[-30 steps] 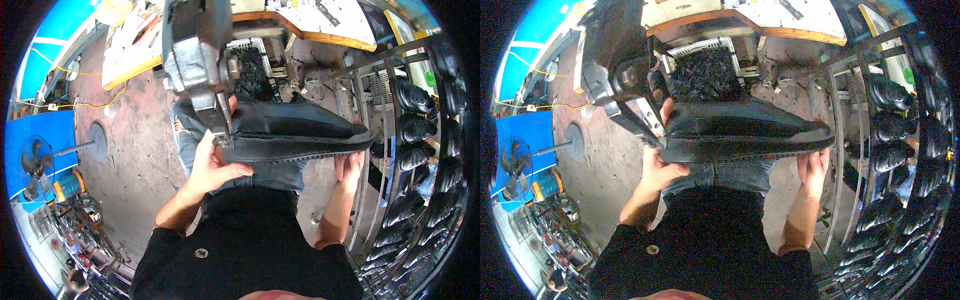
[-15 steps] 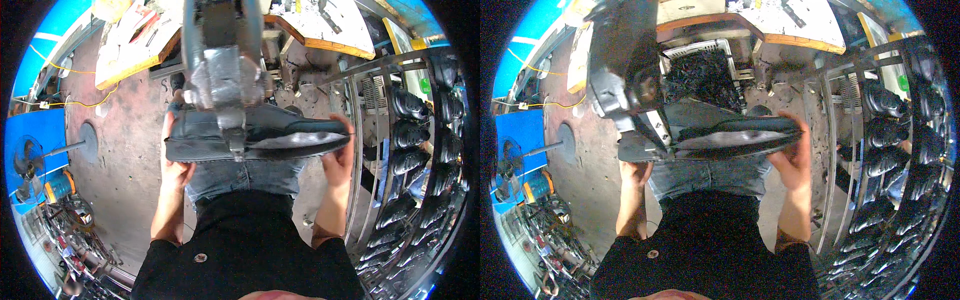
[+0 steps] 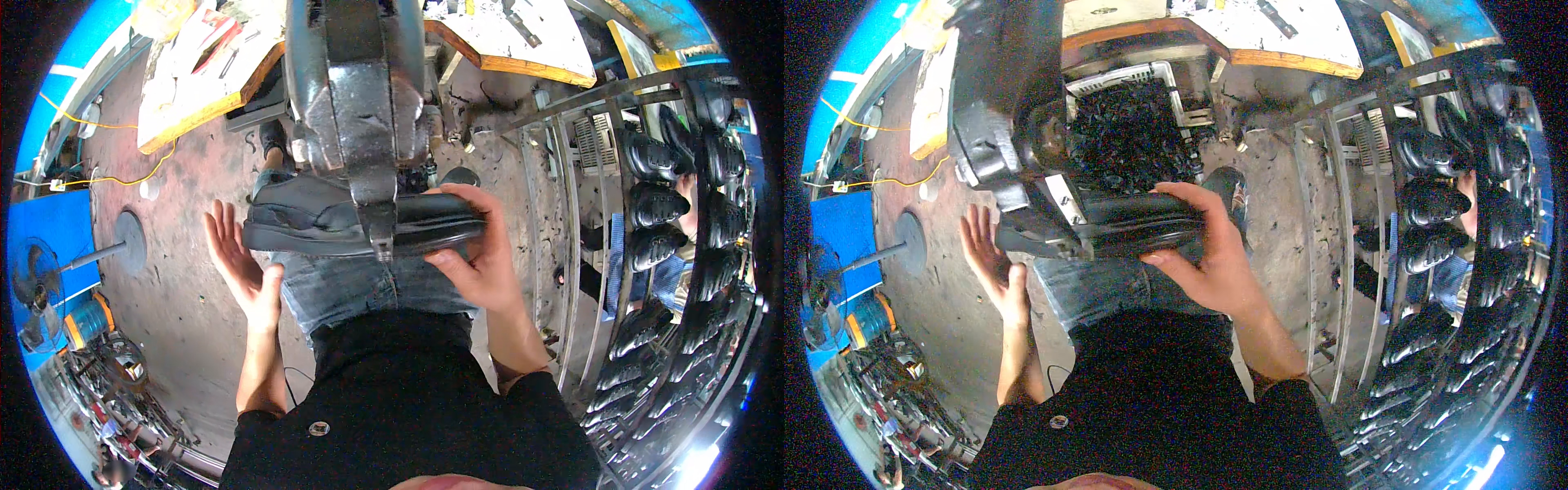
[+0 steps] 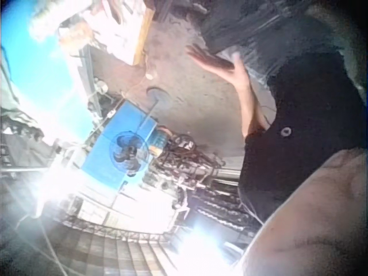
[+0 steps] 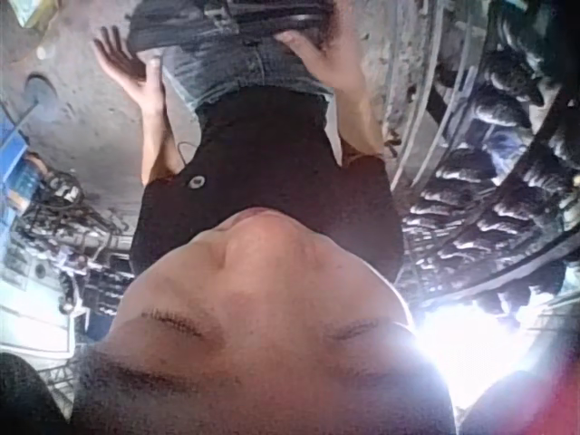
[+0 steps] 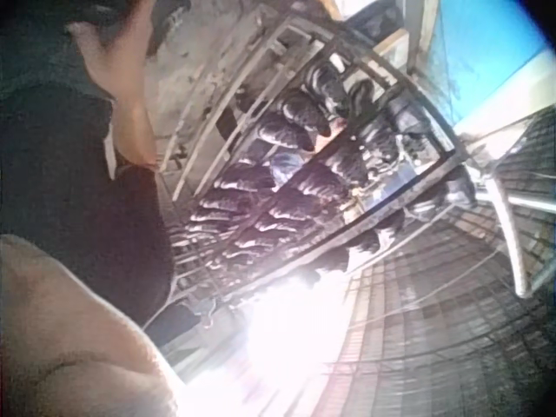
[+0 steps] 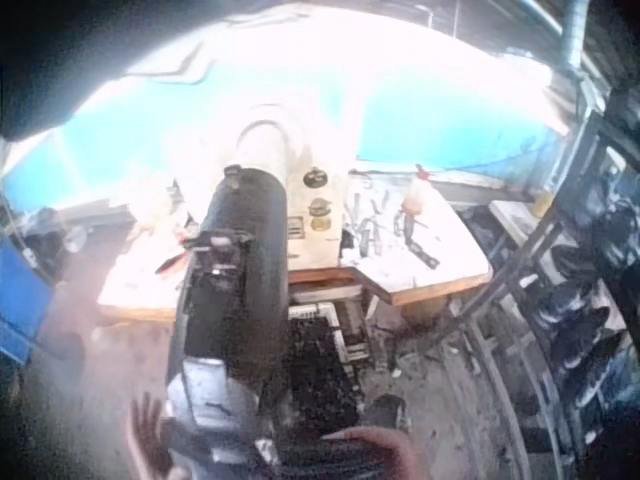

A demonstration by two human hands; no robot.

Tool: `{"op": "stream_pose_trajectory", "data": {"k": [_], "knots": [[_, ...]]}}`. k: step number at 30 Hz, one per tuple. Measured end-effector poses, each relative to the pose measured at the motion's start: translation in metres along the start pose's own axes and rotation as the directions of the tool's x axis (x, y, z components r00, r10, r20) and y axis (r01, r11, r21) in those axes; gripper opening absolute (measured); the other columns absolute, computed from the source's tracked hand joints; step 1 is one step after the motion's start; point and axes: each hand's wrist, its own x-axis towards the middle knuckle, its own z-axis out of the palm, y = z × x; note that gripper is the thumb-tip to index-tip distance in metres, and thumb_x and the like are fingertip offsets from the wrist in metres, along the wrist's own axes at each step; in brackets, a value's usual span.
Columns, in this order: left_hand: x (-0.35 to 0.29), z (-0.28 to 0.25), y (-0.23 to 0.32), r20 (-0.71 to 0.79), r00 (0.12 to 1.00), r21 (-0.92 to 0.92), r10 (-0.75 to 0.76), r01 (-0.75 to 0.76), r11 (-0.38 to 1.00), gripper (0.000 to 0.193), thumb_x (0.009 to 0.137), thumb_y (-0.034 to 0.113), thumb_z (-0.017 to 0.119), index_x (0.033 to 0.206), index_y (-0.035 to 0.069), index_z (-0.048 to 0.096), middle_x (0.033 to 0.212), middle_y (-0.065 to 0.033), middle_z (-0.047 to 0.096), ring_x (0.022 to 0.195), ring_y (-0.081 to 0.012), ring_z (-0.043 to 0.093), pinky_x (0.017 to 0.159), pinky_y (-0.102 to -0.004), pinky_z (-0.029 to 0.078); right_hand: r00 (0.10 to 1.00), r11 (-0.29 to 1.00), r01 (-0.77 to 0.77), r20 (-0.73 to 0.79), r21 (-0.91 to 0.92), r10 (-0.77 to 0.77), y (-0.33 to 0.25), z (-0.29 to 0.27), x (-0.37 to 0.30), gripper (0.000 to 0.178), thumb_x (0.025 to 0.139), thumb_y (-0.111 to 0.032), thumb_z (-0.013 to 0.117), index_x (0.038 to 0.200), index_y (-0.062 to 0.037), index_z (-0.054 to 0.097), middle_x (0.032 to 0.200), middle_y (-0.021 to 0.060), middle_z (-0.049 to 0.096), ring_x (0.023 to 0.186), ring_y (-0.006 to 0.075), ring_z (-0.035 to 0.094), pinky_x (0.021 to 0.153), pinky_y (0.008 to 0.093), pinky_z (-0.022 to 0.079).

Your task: Processing leather shoes using a finishing or sole-attaching machine in a factory setting.

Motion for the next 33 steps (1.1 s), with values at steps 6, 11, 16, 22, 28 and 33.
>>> {"op": "stream_pose_trajectory", "data": {"k": [6, 11, 16, 22, 28, 33], "knots": [[0.048, 0.025, 0.081, 0.463, 0.867, 0.287, 0.184, -0.344, 0.894, 0.096, 0.073, 0.040, 0.088, 0.149, 0.004, 0.042, 0.151, -0.0216, 0.048, 0.143, -0.0439, 0.040, 0.119, -0.0582, 0.022, 0.986, 0.920, 0.164, 0.078, -0.355, -0.146, -0.018, 0.020, 0.012, 0.073, 0.078, -0.012, 0.085, 0.138, -0.0030, 0.044, 0.127, 0.0182, 0.063, 0.112, 0.0361, 0.066, 0.095, 0.0411, 0.053], [0.078, 0.056, 0.095, 0.654, 0.756, 0.221, 0.021, -0.218, 0.951, 0.069, 0.069, 0.027, 0.091, 0.126, 0.003, 0.059, 0.121, -0.0148, 0.065, 0.121, -0.0330, 0.060, 0.112, -0.0536, 0.036, 0.980, 0.878, 0.198, 0.114, -0.437, -0.164, -0.031, 0.026, 0.018, 0.072, 0.076, -0.014, 0.086, 0.133, -0.0039, 0.044, 0.125, 0.0191, 0.063, 0.109, 0.0403, 0.066, 0.090, 0.0443, 0.056], [0.066, 0.058, 0.075, 0.654, 0.748, -0.031, -0.116, 0.180, 0.983, 0.051, 0.068, 0.015, 0.092, 0.110, 0.002, 0.067, 0.105, -0.0103, 0.071, 0.099, -0.0202, 0.070, 0.088, -0.0327, 0.053, 0.938, 0.790, 0.346, 0.206, -0.506, -0.279, -0.043, 0.021, 0.024, 0.068, 0.075, -0.014, 0.087, 0.127, -0.0039, 0.045, 0.121, 0.0190, 0.065, 0.104, 0.0390, 0.068, 0.087, 0.0438, 0.057], [0.067, 0.080, 0.076, 0.689, 0.722, -0.164, -0.055, 0.229, 0.959, 0.055, 0.069, 0.011, 0.091, 0.118, 0.001, 0.068, 0.111, -0.0102, 0.072, 0.102, -0.0186, 0.070, 0.091, -0.0337, 0.053, 0.978, 0.823, 0.205, 0.079, -0.529, -0.193, -0.037, 0.006, 0.010, 0.072, 0.070, -0.021, 0.090, 0.129, -0.0041, 0.050, 0.120, 0.0177, 0.066, 0.104, 0.0373, 0.068, 0.088, 0.0449, 0.055], [0.059, 0.075, 0.075, 0.700, 0.695, -0.216, -0.166, 0.427, 0.878, 0.059, 0.070, 0.008, 0.087, 0.122, -0.003, 0.062, 0.121, -0.0167, 0.069, 0.114, -0.0272, 0.066, 0.103, -0.0417, 0.048, 0.964, 0.906, 0.267, 0.106, -0.329, -0.246, -0.003, -0.006, 0.005, 0.090, 0.066, -0.026, 0.093, 0.140, -0.0040, 0.047, 0.134, 0.0161, 0.058, 0.127, 0.0366, 0.055, 0.103, 0.0456, 0.047], [0.041, 0.076, 0.060, 0.639, 0.725, -0.283, -0.257, 0.532, 0.798, 0.072, 0.065, 0.021, 0.091, 0.125, -0.002, 0.058, 0.122, -0.0237, 0.066, 0.117, -0.0401, 0.063, 0.115, -0.0594, 0.034, 0.991, 0.980, 0.106, 0.094, -0.168, -0.091, 0.089, -0.021, -0.026, 0.114, 0.067, -0.028, 0.093, 0.156, -0.0064, 0.026, 0.160, 0.0143, 0.030, 0.148, 0.0320, 0.030, 0.120, 0.0460, 0.029]]}}
